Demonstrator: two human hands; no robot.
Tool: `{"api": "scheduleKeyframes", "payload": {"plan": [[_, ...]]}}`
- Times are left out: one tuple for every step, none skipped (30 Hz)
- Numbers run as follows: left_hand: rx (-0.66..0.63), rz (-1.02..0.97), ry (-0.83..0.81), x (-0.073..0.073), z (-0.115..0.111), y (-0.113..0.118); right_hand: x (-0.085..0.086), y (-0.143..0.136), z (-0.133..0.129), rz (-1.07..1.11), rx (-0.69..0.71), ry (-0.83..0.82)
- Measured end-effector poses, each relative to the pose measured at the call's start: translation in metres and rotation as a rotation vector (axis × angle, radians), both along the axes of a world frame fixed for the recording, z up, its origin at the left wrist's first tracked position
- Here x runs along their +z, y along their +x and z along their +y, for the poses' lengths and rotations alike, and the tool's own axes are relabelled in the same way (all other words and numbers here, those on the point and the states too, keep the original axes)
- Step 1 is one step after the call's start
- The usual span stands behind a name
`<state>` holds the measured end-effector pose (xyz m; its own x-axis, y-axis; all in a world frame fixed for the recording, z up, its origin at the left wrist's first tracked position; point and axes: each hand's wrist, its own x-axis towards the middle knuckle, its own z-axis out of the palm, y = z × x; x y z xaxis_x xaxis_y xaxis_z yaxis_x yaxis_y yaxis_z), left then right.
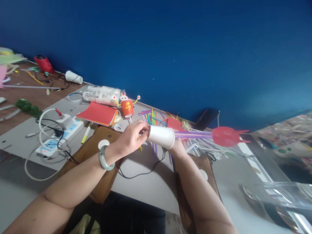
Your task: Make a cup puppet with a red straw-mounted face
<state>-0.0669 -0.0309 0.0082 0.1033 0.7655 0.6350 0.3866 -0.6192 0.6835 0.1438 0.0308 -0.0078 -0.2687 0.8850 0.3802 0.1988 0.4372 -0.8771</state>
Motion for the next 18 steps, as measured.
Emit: {"api": "scheduleKeyframes", "payload": {"plan": [[0.001,-0.007,-0.001,0.0000,0.0000,-0.0002,-0.0042,0.0023,0.0021,0.002,-0.005,-0.005],[0.003,-0.016,-0.002,-0.0001,0.0001,-0.0006,-0.0074,0.0041,0.0033,0.002,-0.003,-0.017],[0.005,-0.027,-0.003,-0.0001,0.0002,-0.0011,-0.0096,0.0055,0.0038,0.004,0.003,-0.034],[0.006,-0.040,-0.008,0.0000,0.0003,-0.0018,-0.0109,0.0064,0.0037,0.011,0.008,-0.049],[0.004,-0.054,-0.015,0.0002,0.0004,-0.0025,-0.0113,0.0069,0.0032,0.020,0.010,-0.056],[-0.003,-0.067,-0.027,0.0005,0.0004,-0.0031,-0.0111,0.0071,0.0026,0.030,0.010,-0.057],[-0.015,-0.080,-0.043,0.0009,0.0003,-0.0035,-0.0106,0.0070,0.0019,0.039,0.008,-0.051],[-0.028,-0.090,-0.060,0.0015,0.0000,-0.0038,-0.0100,0.0068,0.0015,0.043,0.008,-0.044],[-0.040,-0.098,-0.076,0.0021,-0.0004,-0.0039,-0.0094,0.0065,0.0013,0.038,0.018,-0.045],[-0.050,-0.104,-0.091,0.0027,-0.0009,-0.0038,-0.0090,0.0062,0.0014,0.029,0.040,-0.059],[-0.056,-0.110,-0.102,0.0033,-0.0015,-0.0036,-0.0089,0.0060,0.0017,0.022,0.065,-0.082],[-0.060,-0.114,-0.110,0.0037,-0.0020,-0.0033,-0.0090,0.0059,0.0021,0.022,0.086,-0.110],[-0.063,-0.115,-0.118,0.0040,-0.0025,-0.0029,-0.0094,0.0059,0.0025,0.025,0.102,-0.139],[-0.067,-0.116,-0.125,0.0041,-0.0029,-0.0027,-0.0099,0.0060,0.0028,0.030,0.111,-0.168],[-0.071,-0.117,-0.130,0.0041,-0.0032,-0.0025,-0.0107,0.0061,0.0030,0.034,0.113,-0.194],[-0.075,-0.118,-0.134,0.0039,-0.0033,-0.0025,-0.0116,0.0063,0.0030,0.033,0.109,-0.219],[-0.079,-0.120,-0.138,0.0036,-0.0033,-0.0026,-0.0127,0.0066,0.0030,0.029,0.105,-0.244],[-0.082,-0.123,-0.143,0.0032,-0.0031,-0.0028,-0.0140,0.0068,0.0031,0.024,0.105,-0.265]]}}
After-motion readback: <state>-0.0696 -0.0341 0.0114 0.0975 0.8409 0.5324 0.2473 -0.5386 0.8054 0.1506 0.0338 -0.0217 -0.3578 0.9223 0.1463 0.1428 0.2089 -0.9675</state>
